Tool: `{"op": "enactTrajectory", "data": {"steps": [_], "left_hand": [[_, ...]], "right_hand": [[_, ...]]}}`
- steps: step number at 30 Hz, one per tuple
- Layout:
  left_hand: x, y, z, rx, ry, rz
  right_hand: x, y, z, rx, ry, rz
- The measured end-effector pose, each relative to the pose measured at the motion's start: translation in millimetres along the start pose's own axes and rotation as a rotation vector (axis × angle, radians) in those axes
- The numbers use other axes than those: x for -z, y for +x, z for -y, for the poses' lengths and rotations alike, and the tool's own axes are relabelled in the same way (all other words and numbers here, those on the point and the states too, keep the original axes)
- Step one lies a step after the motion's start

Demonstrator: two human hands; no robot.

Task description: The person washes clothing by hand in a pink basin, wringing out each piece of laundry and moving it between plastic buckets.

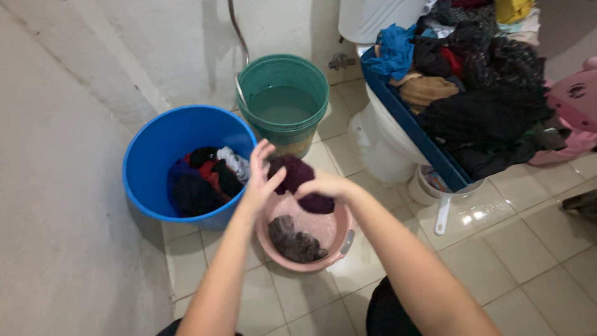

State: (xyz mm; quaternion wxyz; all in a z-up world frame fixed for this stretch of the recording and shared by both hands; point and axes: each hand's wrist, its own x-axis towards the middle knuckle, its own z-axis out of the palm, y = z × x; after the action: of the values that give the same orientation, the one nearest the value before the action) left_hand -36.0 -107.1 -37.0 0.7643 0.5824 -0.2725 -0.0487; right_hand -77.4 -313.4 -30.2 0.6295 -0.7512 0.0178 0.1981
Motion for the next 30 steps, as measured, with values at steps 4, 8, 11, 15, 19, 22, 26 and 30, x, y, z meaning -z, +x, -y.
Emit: {"op": "enactTrajectory", "data": {"steps": [4,8,11,15,19,22,26,30], "left_hand": [[-4.7,-3.7,-54.1,-0.456,0.737,0.25],[-36.0,-12.0,-52.5,-0.633,1.138,0.233],[-38.0,-18.1,-46.1,-0.54,1.067,0.304],[-29.8,-15.1,-54.1,-0.614,1.124,0.292],[-32.0,-13.9,-67.0,-0.717,1.273,0.167],[-34.0,-14.9,-67.7,-0.689,1.26,0.153],[-25.5,-19.7,-54.6,-0.503,1.343,0.172],[-25.6,-24.5,-34.4,-0.316,1.475,0.176]], "right_hand": [[42.6,2.9,-28.6,-0.215,0.515,0.066],[46.4,11.0,-50.9,-0.313,0.548,0.286],[41.4,2.8,-44.6,-0.183,0.451,0.49],[24.4,-16.4,-17.8,-0.152,0.628,0.673],[16.1,-38.1,14.9,-0.083,0.788,0.989],[7.3,-53.4,30.6,0.026,0.654,0.765],[-12.3,-49.3,34.8,0.002,0.302,0.417],[-28.8,-39.8,29.5,0.272,-0.51,-0.052]]}}
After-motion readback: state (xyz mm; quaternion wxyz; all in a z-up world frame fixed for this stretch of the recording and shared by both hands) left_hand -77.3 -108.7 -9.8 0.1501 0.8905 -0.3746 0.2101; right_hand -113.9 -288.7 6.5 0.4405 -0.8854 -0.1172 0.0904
